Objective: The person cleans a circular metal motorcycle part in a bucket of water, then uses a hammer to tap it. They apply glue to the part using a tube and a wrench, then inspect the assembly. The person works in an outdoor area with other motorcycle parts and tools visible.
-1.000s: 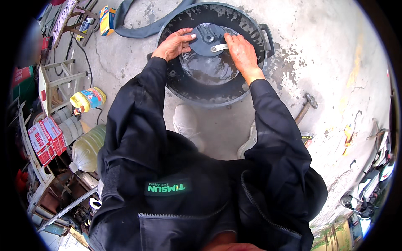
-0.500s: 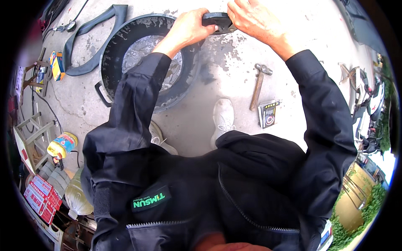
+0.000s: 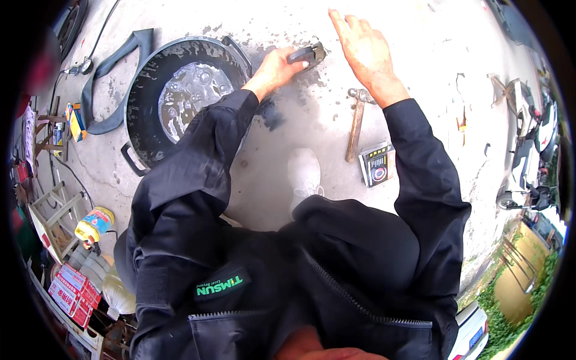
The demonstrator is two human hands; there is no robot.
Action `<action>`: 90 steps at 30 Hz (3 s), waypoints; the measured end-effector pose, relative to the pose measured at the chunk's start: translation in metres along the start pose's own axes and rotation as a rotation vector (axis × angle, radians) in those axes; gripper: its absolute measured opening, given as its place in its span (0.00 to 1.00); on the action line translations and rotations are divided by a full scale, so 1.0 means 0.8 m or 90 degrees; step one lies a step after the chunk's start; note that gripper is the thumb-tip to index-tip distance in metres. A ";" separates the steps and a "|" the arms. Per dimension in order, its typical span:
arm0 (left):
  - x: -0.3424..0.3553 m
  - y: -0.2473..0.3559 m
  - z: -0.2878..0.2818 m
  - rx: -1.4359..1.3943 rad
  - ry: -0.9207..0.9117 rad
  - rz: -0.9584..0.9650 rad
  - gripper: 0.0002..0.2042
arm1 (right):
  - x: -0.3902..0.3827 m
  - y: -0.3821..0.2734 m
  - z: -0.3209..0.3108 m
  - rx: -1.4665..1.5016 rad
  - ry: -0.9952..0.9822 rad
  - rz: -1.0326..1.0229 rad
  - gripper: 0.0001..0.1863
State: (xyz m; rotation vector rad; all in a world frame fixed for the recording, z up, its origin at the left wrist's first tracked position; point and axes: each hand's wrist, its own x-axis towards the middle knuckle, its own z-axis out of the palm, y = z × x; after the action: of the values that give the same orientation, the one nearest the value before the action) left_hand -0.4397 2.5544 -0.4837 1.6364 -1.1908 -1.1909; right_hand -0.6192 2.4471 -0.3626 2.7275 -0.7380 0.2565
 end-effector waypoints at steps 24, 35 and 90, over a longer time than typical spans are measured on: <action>0.033 -0.008 0.099 0.350 0.029 -0.006 0.12 | -0.140 -0.025 -0.069 0.448 -0.240 0.505 0.19; 0.006 -0.022 0.097 0.356 0.149 0.090 0.13 | -0.230 -0.053 0.135 0.540 -0.262 0.703 0.23; -0.208 -0.174 -0.251 0.580 0.044 -0.154 0.53 | 0.118 -0.350 0.164 0.500 -0.199 0.231 0.16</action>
State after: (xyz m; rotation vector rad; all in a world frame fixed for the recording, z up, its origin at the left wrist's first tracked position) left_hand -0.2336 2.7629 -0.5208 2.5137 -1.6539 -0.7267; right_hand -0.3823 2.5902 -0.5302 3.3859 -1.4901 0.2352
